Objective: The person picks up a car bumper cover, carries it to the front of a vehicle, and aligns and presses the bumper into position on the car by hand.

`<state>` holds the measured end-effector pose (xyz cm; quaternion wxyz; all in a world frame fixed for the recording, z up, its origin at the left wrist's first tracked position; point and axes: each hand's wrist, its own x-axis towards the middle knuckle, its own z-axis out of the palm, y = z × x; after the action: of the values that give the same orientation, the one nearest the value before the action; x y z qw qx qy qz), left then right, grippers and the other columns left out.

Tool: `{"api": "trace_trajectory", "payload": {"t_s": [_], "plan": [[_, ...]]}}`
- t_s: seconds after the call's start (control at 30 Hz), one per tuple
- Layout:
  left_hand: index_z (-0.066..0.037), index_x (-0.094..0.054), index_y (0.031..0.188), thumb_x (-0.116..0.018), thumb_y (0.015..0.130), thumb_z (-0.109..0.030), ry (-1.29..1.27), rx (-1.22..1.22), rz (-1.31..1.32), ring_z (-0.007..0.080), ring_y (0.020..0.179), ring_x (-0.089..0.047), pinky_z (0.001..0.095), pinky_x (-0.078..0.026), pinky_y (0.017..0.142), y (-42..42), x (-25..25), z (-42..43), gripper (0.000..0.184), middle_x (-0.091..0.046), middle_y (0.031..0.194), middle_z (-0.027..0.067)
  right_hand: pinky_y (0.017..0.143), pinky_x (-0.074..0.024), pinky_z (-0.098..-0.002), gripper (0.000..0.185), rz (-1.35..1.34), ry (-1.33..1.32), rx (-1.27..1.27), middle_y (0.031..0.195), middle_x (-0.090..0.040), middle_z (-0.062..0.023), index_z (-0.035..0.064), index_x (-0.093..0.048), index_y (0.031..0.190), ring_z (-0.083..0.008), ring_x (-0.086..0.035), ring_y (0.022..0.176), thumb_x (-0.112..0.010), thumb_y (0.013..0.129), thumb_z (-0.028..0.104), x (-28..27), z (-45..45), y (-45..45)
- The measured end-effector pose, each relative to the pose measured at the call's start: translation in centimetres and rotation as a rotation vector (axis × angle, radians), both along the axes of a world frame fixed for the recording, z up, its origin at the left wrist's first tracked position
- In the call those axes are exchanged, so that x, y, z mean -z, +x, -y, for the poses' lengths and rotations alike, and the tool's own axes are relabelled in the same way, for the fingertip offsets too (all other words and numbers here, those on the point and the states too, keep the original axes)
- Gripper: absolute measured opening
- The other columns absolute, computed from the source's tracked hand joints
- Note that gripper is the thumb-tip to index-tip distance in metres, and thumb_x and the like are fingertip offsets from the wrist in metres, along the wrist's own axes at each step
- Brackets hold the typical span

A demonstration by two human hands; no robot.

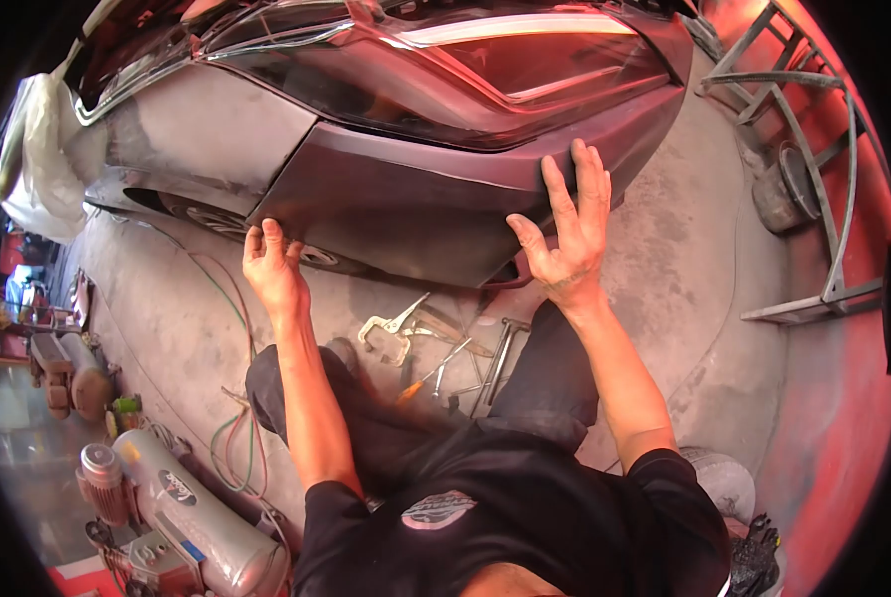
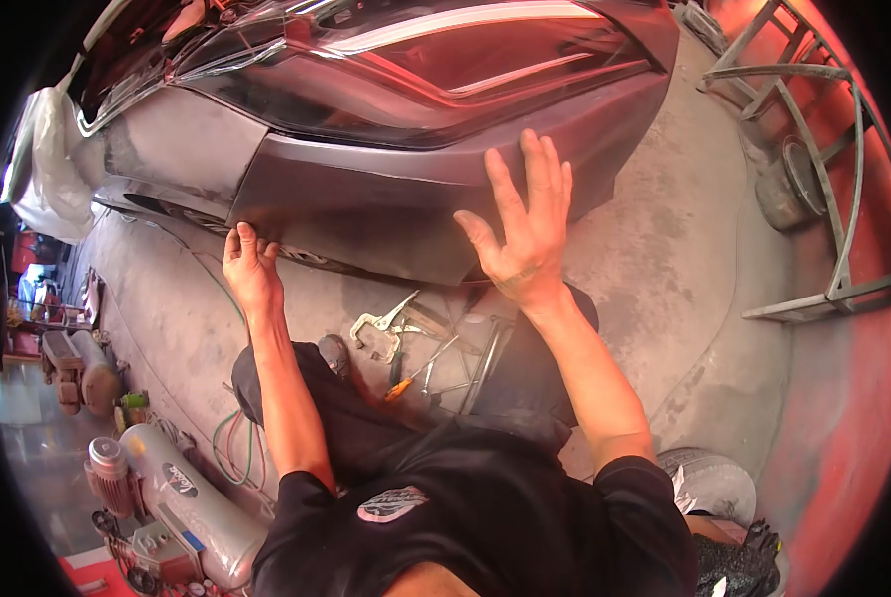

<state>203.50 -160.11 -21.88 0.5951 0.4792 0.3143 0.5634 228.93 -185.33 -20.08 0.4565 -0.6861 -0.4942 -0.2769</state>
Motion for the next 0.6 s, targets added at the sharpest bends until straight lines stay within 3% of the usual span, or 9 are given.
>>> {"api": "trace_trajectory", "payload": {"t_s": [0.13, 0.27, 0.47, 0.6], "plan": [[0.003, -0.062, 0.117, -0.072, 0.096, -0.030, -0.020, 0.060, 0.044, 0.0163, 0.090, -0.066, 0.0315, -0.055, 0.076, -0.4, 0.4, -0.4, 0.040, -0.066, 0.106, 0.0066, 0.109, -0.0376, -0.0596, 0.069, 0.107, -0.067, -0.019, 0.139, -0.054, -0.0197, 0.0046, -0.063, 0.133, -0.0426, -0.049, 0.132, -0.086, 0.070, 0.020, -2.1, 0.5, 0.6], [0.004, -0.064, 0.115, -0.072, 0.096, -0.028, -0.009, 0.016, -0.020, 0.0202, 0.097, -0.069, 0.0318, -0.057, 0.076, -1.0, 1.0, -1.1, 0.038, -0.069, 0.107, 0.0090, 0.108, -0.0431, -0.0531, 0.061, 0.163, -0.083, -0.061, 0.130, -0.061, -0.0186, -0.0016, -0.066, 0.126, -0.0404, -0.055, 0.126, -0.084, 0.071, 0.017, -3.0, -0.2, 0.7], [0.004, -0.065, 0.113, -0.073, 0.096, -0.028, -0.005, -0.020, -0.039, 0.0167, 0.084, -0.069, 0.0298, -0.056, 0.071, -0.6, 0.5, -0.7, 0.037, -0.070, 0.102, 0.0073, 0.107, -0.0440, -0.0518, 0.061, 0.170, -0.075, -0.110, 0.129, -0.061, -0.0203, -0.0055, -0.066, 0.123, -0.0397, -0.056, 0.124, -0.084, 0.069, 0.015, -3.1, -0.5, 0.8], [-0.001, -0.069, 0.103, -0.074, 0.096, -0.023, -0.033, -0.082, -0.012, 0.0091, 0.074, -0.061, 0.0239, -0.050, 0.061, 0.5, -0.3, 0.2, 0.024, -0.068, 0.091, 0.0015, 0.107, -0.0443, -0.0518, 0.063, 0.206, -0.114, -0.088, 0.128, -0.060, -0.0221, -0.0069, -0.065, 0.124, -0.0408, -0.055, 0.123, -0.083, 0.069, 0.016, -3.3, -0.3, 0.9]]}}
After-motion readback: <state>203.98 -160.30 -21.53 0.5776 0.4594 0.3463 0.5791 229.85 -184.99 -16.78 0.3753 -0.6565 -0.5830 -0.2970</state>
